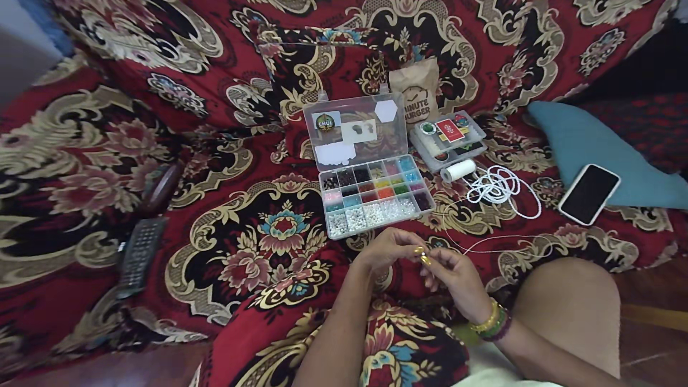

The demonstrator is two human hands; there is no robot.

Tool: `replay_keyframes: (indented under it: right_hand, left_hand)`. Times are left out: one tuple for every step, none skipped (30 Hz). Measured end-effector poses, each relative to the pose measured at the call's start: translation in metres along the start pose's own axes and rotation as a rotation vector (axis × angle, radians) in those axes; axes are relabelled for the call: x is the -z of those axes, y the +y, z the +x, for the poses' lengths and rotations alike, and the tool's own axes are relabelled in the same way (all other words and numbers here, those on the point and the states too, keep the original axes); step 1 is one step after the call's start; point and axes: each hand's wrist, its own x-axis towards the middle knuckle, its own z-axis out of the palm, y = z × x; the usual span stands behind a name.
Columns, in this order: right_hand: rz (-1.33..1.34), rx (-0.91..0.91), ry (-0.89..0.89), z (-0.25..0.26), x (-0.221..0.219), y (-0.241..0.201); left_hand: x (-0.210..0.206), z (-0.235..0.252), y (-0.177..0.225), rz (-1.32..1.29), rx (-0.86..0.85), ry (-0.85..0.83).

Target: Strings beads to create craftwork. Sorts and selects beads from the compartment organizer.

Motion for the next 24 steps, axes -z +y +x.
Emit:
replay_keyframes:
  right_hand:
    - [0.02, -0.01, 0.012, 0.0, 0.0, -0.001]
    - [0.041, -0.023, 0.018, 0.0, -0.001, -0.002]
    - [0.061, -0.029, 0.018, 0.0, -0.001, -0.003]
    - [0.077, -0.029, 0.011, 0.0, 0.0, -0.003]
    - [0.085, -0.026, 0.0, 0.0, 0.0, -0.003]
    - [0.089, -0.026, -0.012, 0.0, 0.0, -0.002]
    - [0.097, -0.027, -0.03, 0.001, 0.0, -0.002]
    - [0.11, -0.032, -0.056, 0.001, 0.001, -0.001]
    - [0.118, -0.038, -0.086, 0.001, 0.003, 0.0]
    - [0.119, -0.042, -0.11, 0.002, 0.004, 0.001]
    - [0.117, -0.043, -0.124, 0.002, 0.005, 0.002]
    - [0.115, -0.047, -0.128, 0.003, 0.005, 0.003]
    - [0.112, -0.054, -0.126, 0.003, 0.005, 0.002]
    - [0.102, -0.062, -0.116, 0.002, 0.005, 0.002]
    - [0.081, -0.068, -0.096, 0.002, 0.004, 0.0]
    - [0.061, -0.07, -0.073, 0.002, 0.003, -0.001]
    - [0.04, -0.069, -0.057, 0.002, 0.002, -0.003]
    - [0.025, -0.062, -0.053, 0.002, 0.002, -0.003]
    - [0.013, -0.055, -0.056, 0.002, 0.002, -0.004]
    - [0.008, -0.052, -0.06, 0.002, 0.003, -0.004]
    - [0.008, -0.053, -0.064, 0.002, 0.003, -0.004]
    - [0.008, -0.055, -0.066, 0.002, 0.003, -0.004]
    - [0.007, -0.054, -0.068, 0.002, 0.003, -0.005]
    - [0.004, -0.05, -0.068, 0.003, 0.003, -0.004]
  left_hand:
    - [0.001, 0.001, -0.002, 0.006, -0.021, -0.007]
    - [0.002, 0.001, -0.002, 0.009, -0.035, -0.015]
    - [0.003, 0.002, -0.003, 0.014, -0.044, -0.016]
    - [0.002, 0.002, -0.002, 0.022, -0.049, -0.013]
    - [0.001, 0.002, -0.001, 0.031, -0.051, -0.003]
    - [0.001, 0.002, -0.001, 0.039, -0.051, 0.009]
    - [0.0, 0.002, 0.0, 0.041, -0.045, 0.024]
    - [0.0, 0.002, 0.0, 0.041, -0.041, 0.041]
    - [0.0, 0.002, 0.0, 0.042, -0.04, 0.054]
    - [0.0, 0.002, 0.0, 0.043, -0.041, 0.062]
    - [0.0, 0.002, -0.001, 0.041, -0.042, 0.066]
    - [0.001, 0.002, -0.001, 0.037, -0.043, 0.064]
    - [0.001, 0.002, -0.001, 0.032, -0.046, 0.055]
    - [0.001, 0.002, -0.001, 0.031, -0.048, 0.043]
    - [0.0, 0.002, 0.0, 0.027, -0.046, 0.037]
    - [0.0, 0.002, 0.001, 0.028, -0.039, 0.039]
    - [-0.001, 0.001, 0.005, 0.05, -0.03, 0.061]
    - [-0.001, -0.002, 0.011, 0.11, -0.019, 0.113]
    - [0.001, -0.005, 0.02, 0.209, -0.005, 0.195]
    - [0.004, -0.009, 0.029, 0.348, 0.014, 0.303]
    - [0.01, -0.012, 0.036, 0.512, 0.044, 0.426]
    - [0.016, -0.016, 0.043, 0.683, 0.099, 0.55]
    - [0.022, -0.02, 0.048, 0.835, 0.169, 0.659]
    - [0.025, -0.023, 0.051, 0.958, 0.238, 0.745]
